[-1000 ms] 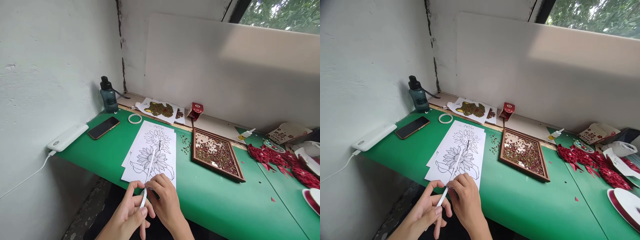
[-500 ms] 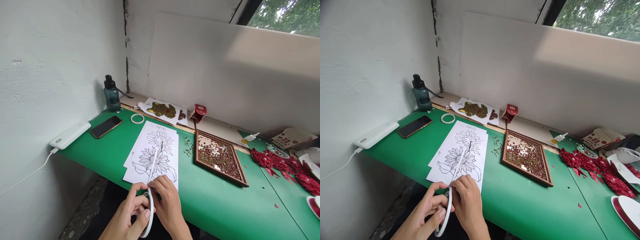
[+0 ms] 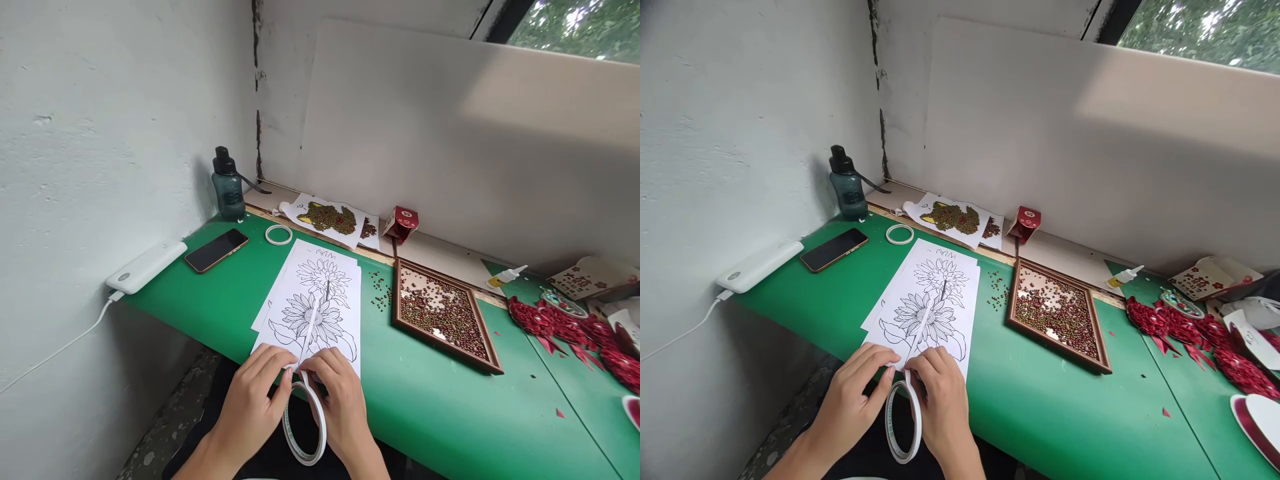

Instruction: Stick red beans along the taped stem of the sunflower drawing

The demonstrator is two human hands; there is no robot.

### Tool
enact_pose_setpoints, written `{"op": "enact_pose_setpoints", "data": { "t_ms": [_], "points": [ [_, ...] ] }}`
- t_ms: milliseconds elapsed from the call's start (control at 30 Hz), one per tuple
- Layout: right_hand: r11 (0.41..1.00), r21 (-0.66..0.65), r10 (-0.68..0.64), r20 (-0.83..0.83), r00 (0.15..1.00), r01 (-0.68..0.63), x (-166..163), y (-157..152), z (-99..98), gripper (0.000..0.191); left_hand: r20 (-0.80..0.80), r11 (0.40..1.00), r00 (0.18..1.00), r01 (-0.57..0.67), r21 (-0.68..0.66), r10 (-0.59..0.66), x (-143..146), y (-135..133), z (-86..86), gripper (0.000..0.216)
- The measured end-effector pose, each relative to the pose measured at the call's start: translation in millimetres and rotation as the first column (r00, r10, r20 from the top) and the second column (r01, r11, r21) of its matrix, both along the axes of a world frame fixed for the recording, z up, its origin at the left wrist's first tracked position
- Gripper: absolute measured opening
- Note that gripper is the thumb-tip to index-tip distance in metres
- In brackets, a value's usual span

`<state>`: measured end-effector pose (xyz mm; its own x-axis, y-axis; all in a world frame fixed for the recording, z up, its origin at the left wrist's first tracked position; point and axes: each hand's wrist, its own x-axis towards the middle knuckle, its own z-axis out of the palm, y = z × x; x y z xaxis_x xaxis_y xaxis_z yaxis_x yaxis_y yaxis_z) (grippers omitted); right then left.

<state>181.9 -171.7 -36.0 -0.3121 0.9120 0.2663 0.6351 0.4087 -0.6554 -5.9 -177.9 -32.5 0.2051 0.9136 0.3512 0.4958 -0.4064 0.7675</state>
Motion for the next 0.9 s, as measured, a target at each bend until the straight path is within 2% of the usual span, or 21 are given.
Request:
{"op": "enact_pose_setpoints", "data": {
  "t_ms": [100,233,400,600,900],
  "points": [
    [1.0,0.024,-0.007,0.021,1.0,0.007,-0.5,-0.1,0.6,0.013,-0.137,0.988,0.99,0.064,0.137,-0.045,-2.2,13.2,-7.2,0.029],
    [0.999,0.05,-0.008,0.077,0.997,0.004,-0.5,-0.7,-0.6,0.012,-0.238,0.968,0.967,0.138,0.21,-0.086,-8.3,16.1,-15.1,0.038],
    [0.999,0.046,0.003,0.124,0.992,-0.008,-1.0,-0.7,0.5,0.01,-0.308,0.941,0.94,0.227,0.253,-0.144,-17.6,19.3,-18.6,0.036],
    [0.995,0.097,-0.014,0.211,0.977,-0.006,-4.5,1.4,-0.6,0.015,-0.382,0.892,0.893,0.356,0.278,-0.237,-26.9,35.9,-14.5,0.041],
    [0.991,0.131,-0.041,0.239,0.97,0.01,-5.7,0.8,-6.4,0.015,-0.412,0.844,0.848,0.463,0.273,-0.332,-31.0,53.2,-11.8,0.04]
  ]
}}
